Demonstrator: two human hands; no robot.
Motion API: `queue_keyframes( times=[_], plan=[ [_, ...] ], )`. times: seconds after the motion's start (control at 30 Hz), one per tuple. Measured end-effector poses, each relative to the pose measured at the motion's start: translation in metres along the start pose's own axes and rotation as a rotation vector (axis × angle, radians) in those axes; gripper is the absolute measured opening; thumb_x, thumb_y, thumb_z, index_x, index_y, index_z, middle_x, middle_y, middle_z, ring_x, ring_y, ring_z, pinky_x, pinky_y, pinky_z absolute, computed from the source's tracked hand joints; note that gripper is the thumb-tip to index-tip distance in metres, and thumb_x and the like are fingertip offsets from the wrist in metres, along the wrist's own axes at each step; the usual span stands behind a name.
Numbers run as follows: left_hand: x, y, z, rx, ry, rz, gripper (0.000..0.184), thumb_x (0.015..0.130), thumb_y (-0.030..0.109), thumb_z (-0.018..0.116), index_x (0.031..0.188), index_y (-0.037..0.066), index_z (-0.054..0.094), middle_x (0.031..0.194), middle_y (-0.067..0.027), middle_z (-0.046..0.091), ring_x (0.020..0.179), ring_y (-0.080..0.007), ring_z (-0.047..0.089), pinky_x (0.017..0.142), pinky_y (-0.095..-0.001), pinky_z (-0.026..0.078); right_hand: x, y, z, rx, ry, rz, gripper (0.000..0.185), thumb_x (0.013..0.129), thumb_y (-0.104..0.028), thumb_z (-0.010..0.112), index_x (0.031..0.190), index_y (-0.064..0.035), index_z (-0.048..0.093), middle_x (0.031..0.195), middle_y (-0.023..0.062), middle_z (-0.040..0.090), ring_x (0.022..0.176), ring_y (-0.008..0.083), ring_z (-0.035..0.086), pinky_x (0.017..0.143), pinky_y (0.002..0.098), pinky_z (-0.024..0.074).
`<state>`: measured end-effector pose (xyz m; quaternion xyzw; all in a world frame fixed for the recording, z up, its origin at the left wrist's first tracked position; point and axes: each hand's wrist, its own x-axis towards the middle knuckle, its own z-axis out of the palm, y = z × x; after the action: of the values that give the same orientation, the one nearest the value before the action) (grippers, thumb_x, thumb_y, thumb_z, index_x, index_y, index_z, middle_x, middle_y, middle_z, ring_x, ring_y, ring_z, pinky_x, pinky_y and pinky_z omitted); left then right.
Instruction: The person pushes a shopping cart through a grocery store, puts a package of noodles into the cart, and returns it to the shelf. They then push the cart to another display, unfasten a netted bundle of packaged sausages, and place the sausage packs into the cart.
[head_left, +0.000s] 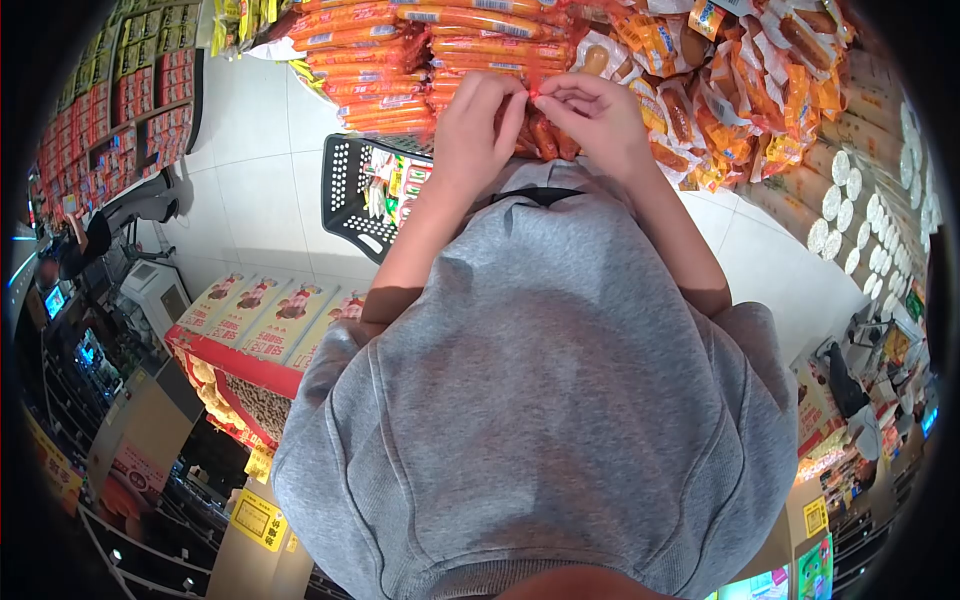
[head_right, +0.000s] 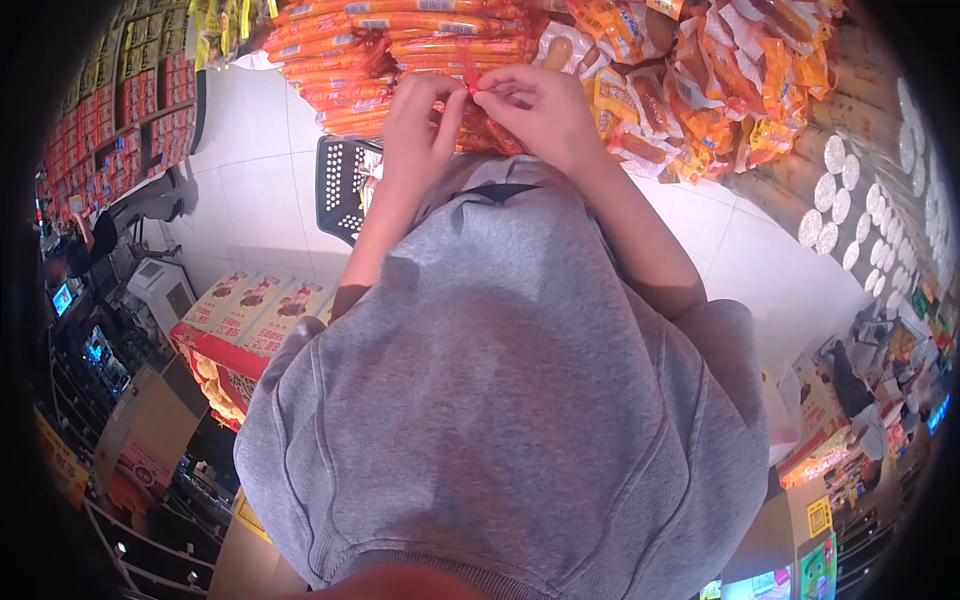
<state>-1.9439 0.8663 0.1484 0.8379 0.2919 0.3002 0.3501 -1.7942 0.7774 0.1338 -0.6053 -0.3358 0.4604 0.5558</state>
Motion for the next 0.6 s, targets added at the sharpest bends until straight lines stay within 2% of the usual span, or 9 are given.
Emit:
queue_keyframes(
  times=[0.27, 0.37, 0.47, 0.6],
  plan=[
    [0.004, -0.009, -0.008, 0.066, 0.002, 0.300, 0.025, 0.076, 0.001, 0.073, 0.100, 0.004, 0.069, 0.091, -0.0093, 0.067, 0.079, -0.0208, 0.064, 0.057, -0.0281, 0.054, -0.001, -0.008, -0.002, 0.018, -0.051, 0.022, 0.021, 0.085, -0.010, 0.071, 0.101, 0.0038, 0.066, 0.091, 0.0043, 0.068, 0.083, 0.0080, 0.064, 0.074, 0.0219, 0.0522],
    [0.006, -0.006, -0.013, 0.093, -0.025, 0.325, 0.024, 0.073, 0.001, 0.074, 0.097, 0.004, 0.069, 0.088, -0.0082, 0.068, 0.076, -0.0218, 0.065, 0.057, -0.0275, 0.055, -0.002, -0.011, -0.002, 0.003, -0.060, 0.043, 0.023, 0.085, -0.010, 0.071, 0.102, 0.0045, 0.065, 0.092, 0.0045, 0.068, 0.083, 0.0082, 0.064, 0.074, 0.0222, 0.0521],
    [0.006, -0.005, -0.013, 0.092, -0.033, 0.290, 0.021, 0.074, 0.003, 0.074, 0.094, 0.004, 0.069, 0.088, -0.0073, 0.068, 0.075, -0.0205, 0.065, 0.056, -0.0269, 0.055, -0.002, -0.011, -0.001, 0.003, -0.068, 0.058, 0.024, 0.085, -0.010, 0.071, 0.103, 0.0048, 0.065, 0.092, 0.0045, 0.067, 0.084, 0.0085, 0.063, 0.075, 0.0227, 0.0522],
    [0.005, -0.002, -0.014, -0.029, -0.081, 0.080, 0.015, 0.077, 0.004, 0.072, 0.092, 0.004, 0.068, 0.086, -0.0071, 0.068, 0.075, -0.0176, 0.066, 0.053, -0.0261, 0.054, -0.004, -0.018, -0.001, 0.060, -0.088, 0.130, 0.025, 0.084, -0.010, 0.072, 0.103, 0.0049, 0.065, 0.092, 0.0044, 0.067, 0.084, 0.0087, 0.063, 0.076, 0.0232, 0.0524]
  ],
)
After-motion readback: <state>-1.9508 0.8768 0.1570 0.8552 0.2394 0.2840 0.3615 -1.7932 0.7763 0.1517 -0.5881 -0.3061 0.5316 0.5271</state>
